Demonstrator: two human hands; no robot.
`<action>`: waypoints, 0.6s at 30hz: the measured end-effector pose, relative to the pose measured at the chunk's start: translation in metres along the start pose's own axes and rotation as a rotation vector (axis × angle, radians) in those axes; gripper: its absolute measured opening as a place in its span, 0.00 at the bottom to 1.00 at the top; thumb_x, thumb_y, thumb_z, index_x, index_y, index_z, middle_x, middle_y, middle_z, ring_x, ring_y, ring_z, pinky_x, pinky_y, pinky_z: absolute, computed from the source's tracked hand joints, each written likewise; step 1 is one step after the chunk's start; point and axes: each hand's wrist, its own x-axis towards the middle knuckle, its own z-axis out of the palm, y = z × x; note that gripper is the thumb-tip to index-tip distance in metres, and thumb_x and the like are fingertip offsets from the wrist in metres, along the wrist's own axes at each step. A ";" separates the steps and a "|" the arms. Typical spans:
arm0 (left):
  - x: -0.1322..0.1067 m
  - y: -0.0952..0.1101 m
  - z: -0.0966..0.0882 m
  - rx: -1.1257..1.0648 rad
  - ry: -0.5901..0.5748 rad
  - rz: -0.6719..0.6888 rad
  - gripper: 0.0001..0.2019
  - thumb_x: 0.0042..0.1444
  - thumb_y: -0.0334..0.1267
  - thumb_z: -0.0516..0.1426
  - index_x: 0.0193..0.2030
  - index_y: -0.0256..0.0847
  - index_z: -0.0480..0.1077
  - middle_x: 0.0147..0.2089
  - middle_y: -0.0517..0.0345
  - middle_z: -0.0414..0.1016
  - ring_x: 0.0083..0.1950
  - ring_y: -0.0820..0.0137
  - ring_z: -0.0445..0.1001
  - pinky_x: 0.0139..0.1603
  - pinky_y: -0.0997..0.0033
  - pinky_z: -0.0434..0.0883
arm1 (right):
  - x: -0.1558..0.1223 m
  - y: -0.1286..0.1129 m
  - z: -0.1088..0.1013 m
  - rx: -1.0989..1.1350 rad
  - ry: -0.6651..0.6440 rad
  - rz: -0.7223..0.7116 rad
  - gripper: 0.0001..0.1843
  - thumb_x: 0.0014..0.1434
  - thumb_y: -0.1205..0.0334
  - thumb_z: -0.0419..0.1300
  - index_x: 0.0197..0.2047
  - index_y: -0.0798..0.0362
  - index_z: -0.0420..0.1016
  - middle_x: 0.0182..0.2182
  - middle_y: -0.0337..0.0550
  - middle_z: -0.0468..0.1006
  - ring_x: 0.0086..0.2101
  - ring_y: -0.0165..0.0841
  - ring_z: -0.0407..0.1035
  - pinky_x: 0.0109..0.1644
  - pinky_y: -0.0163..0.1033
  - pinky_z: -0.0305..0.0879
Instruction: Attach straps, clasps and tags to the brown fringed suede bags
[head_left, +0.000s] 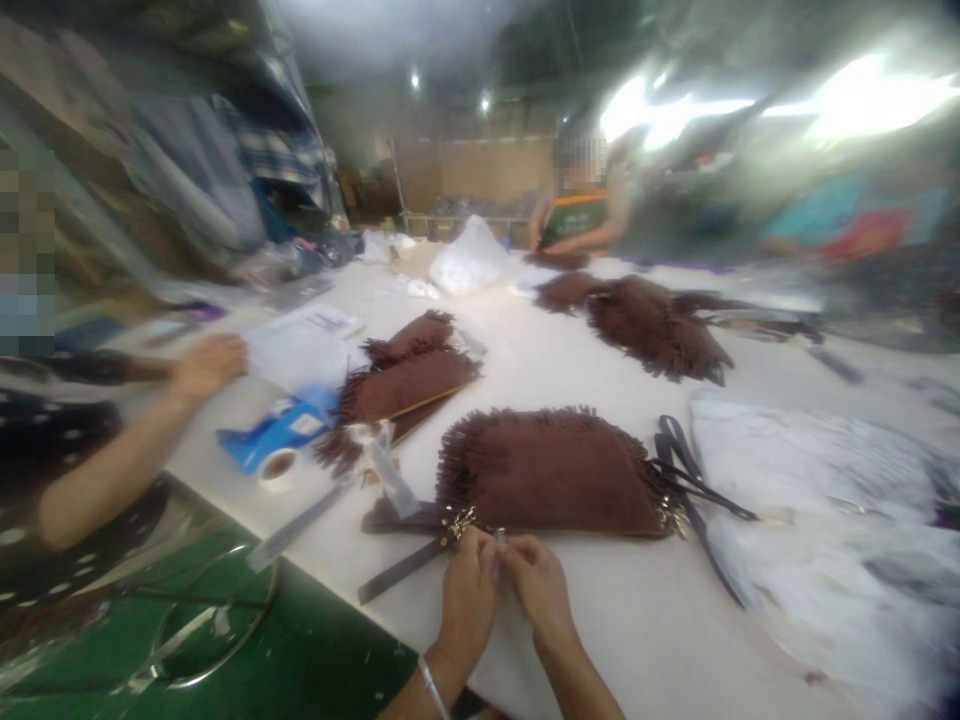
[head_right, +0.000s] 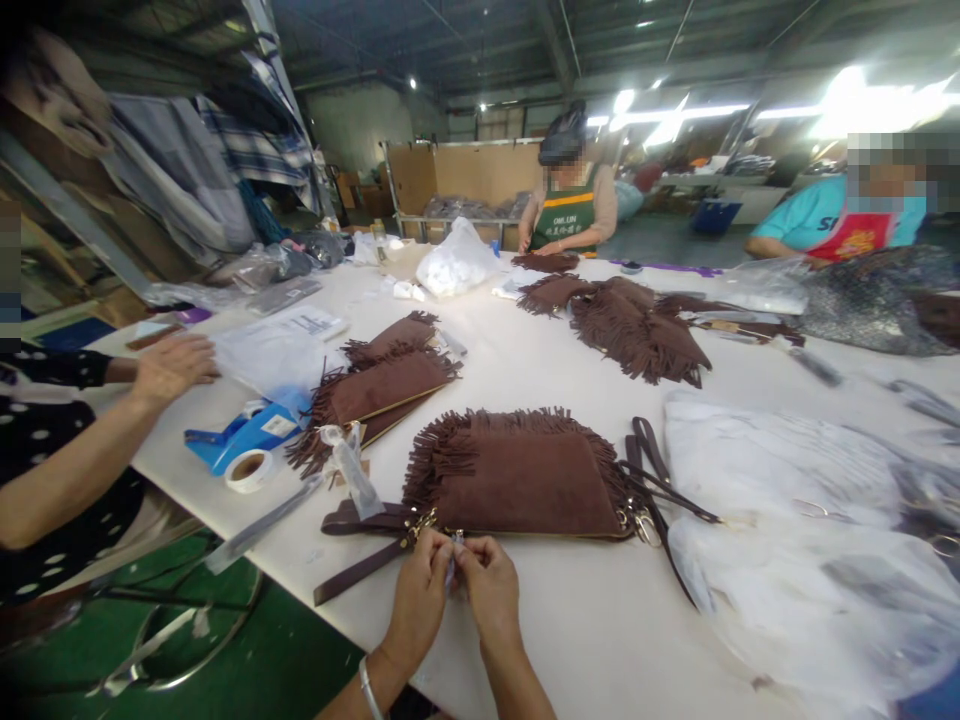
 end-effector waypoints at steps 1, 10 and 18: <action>0.000 0.002 -0.002 -0.015 -0.016 0.001 0.11 0.62 0.46 0.48 0.35 0.42 0.64 0.32 0.56 0.73 0.33 0.65 0.71 0.35 0.69 0.62 | 0.002 0.001 0.000 0.014 -0.001 0.026 0.09 0.47 0.56 0.61 0.26 0.53 0.72 0.21 0.39 0.76 0.22 0.31 0.67 0.26 0.34 0.61; 0.003 0.003 -0.011 -0.020 -0.062 0.032 0.09 0.59 0.45 0.52 0.37 0.43 0.68 0.34 0.56 0.76 0.37 0.63 0.74 0.38 0.69 0.64 | 0.017 0.005 -0.005 0.219 -0.211 0.256 0.15 0.43 0.53 0.65 0.28 0.57 0.73 0.16 0.36 0.71 0.16 0.22 0.56 0.19 0.28 0.45; 0.006 0.001 -0.006 0.090 -0.044 0.076 0.12 0.62 0.46 0.49 0.33 0.44 0.66 0.26 0.58 0.71 0.27 0.66 0.69 0.30 0.70 0.59 | 0.021 0.003 -0.008 0.197 -0.260 0.172 0.23 0.44 0.43 0.66 0.21 0.57 0.72 0.13 0.34 0.66 0.14 0.22 0.53 0.19 0.30 0.44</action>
